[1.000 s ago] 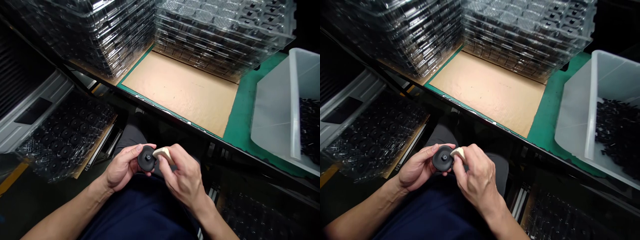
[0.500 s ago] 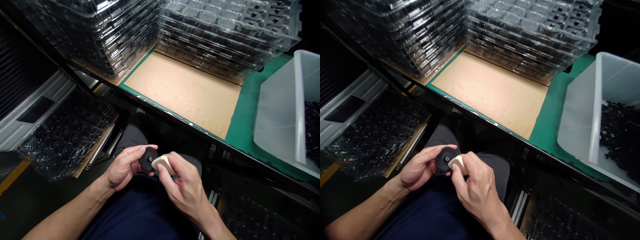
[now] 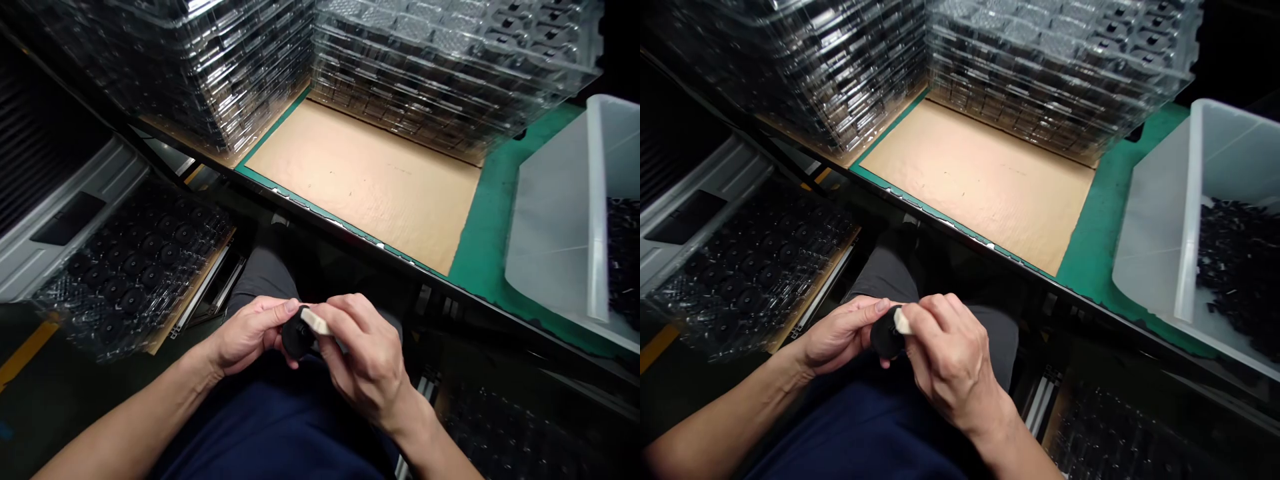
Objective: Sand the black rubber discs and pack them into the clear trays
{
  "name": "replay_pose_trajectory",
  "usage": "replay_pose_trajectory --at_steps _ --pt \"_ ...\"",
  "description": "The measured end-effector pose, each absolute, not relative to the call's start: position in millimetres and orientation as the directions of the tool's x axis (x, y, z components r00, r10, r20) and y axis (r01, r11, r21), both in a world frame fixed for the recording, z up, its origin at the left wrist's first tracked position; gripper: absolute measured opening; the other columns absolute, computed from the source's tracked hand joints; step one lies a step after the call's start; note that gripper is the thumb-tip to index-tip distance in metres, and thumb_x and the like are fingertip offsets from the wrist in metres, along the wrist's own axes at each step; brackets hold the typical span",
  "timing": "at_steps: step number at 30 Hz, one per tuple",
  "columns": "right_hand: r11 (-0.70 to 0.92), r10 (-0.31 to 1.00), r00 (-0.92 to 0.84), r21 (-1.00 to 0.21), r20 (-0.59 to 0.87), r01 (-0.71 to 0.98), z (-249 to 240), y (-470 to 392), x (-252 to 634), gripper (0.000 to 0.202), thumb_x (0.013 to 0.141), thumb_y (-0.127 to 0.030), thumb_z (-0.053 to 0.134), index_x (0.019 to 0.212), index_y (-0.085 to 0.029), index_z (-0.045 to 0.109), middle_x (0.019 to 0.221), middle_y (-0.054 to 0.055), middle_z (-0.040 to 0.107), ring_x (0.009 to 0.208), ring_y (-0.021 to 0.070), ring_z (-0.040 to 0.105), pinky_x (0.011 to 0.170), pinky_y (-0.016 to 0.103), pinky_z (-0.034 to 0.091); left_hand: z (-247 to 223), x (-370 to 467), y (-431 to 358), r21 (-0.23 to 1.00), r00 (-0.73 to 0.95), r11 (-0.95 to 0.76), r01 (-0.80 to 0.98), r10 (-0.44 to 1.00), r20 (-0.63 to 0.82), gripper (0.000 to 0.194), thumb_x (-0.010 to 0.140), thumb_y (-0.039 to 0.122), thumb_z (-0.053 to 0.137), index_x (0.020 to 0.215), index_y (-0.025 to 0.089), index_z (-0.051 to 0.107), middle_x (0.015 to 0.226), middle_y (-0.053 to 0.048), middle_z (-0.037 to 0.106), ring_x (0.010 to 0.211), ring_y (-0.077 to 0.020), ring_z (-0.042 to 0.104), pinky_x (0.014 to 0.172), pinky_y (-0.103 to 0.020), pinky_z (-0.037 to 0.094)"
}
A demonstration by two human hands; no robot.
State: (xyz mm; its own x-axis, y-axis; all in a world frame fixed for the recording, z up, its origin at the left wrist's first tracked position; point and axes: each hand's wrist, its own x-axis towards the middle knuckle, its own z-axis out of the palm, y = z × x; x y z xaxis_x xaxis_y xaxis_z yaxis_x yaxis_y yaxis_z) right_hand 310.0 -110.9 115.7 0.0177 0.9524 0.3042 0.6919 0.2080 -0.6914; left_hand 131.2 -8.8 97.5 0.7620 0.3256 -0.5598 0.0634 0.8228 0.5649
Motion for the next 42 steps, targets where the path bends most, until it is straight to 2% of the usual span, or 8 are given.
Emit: replay_pose_trajectory --at_steps 8,14,17,24,32,35,39,42 --pt "-0.057 0.967 0.245 -0.876 0.071 0.479 107 -110 299 0.017 0.101 -0.018 0.057 0.085 -0.020 0.063 0.071 -0.002 0.052 0.061 0.0117 0.047 0.057 0.028 0.040 99 132 -6 0.638 0.634 0.762 -0.109 0.548 -0.546 0.043 0.089 0.045 0.079 0.125 0.019 0.079 0.104 -0.010 0.076 0.089 -0.0193 0.070 0.080 -0.033 0.065" --pt "0.266 0.940 -0.008 -0.718 0.341 0.643 107 -106 308 0.024 0.098 -0.008 0.058 0.117 -0.017 0.068 0.098 0.008 0.067 0.085 0.0191 0.057 0.075 0.034 0.047 89 126 -4 0.573 0.765 0.806 0.148 0.273 -0.583 0.052 0.091 0.058 0.071 0.093 0.007 0.083 0.072 -0.009 0.068 0.061 -0.0163 0.064 0.053 -0.028 0.059" --pt "0.300 0.917 -0.014 -0.665 0.399 0.684 107 -102 310 0.025 0.097 -0.010 0.059 0.120 -0.017 0.069 0.101 0.009 0.070 0.087 0.0196 0.059 0.077 0.035 0.048 90 132 -6 0.525 0.761 0.848 0.067 0.297 -0.576 0.051 0.088 0.057 0.076 0.110 0.012 0.082 0.087 -0.012 0.074 0.070 -0.0189 0.068 0.062 -0.032 0.062" --pt "-0.283 0.938 0.280 -0.920 -0.206 0.270 94 -103 294 0.031 0.104 -0.038 0.054 0.081 -0.019 0.063 0.067 -0.002 0.054 0.060 0.0125 0.048 0.053 0.025 0.039 96 134 -3 0.746 0.558 0.663 -0.065 0.644 -0.524 0.051 0.083 0.045 0.086 0.127 0.021 0.078 0.106 -0.008 0.075 0.091 -0.0173 0.066 0.080 -0.026 0.056" --pt "0.291 0.951 -0.080 -0.784 0.298 0.548 94 -99 304 0.026 0.100 -0.011 0.055 0.120 -0.021 0.069 0.103 0.008 0.068 0.089 0.0190 0.057 0.079 0.034 0.049 75 119 2 0.448 0.740 0.881 0.153 0.198 -0.642 0.048 0.085 0.057 0.079 0.083 0.009 0.080 0.070 -0.008 0.068 0.059 -0.0169 0.064 0.053 -0.031 0.061" --pt "0.295 0.942 -0.069 -0.712 0.329 0.637 94 -96 306 0.022 0.099 -0.014 0.058 0.116 -0.021 0.071 0.103 0.008 0.070 0.090 0.0207 0.059 0.080 0.037 0.049 75 125 -1 0.395 0.746 0.918 0.033 0.240 -0.621 0.044 0.083 0.051 0.084 0.102 0.011 0.082 0.086 -0.012 0.076 0.070 -0.0186 0.070 0.063 -0.032 0.064" --pt "-0.227 0.930 0.359 -0.894 -0.081 0.387 91 -97 301 0.030 0.103 -0.039 0.055 0.086 -0.018 0.067 0.071 0.002 0.060 0.065 0.0158 0.052 0.061 0.030 0.044 84 134 -4 0.587 0.603 0.772 -0.242 0.594 -0.533 0.046 0.074 0.027 0.094 0.118 0.022 0.080 0.107 -0.007 0.079 0.096 -0.0162 0.072 0.087 -0.023 0.058" --pt "-0.385 0.896 0.276 -0.918 -0.346 0.099 97 -98 294 0.044 0.101 -0.055 0.053 0.079 -0.018 0.063 0.067 0.000 0.056 0.061 0.0135 0.048 0.054 0.026 0.039 92 138 -5 0.676 0.551 0.671 -0.304 0.703 -0.449 0.047 0.066 0.017 0.097 0.110 0.022 0.083 0.110 -0.007 0.080 0.106 -0.0196 0.071 0.094 -0.025 0.055"
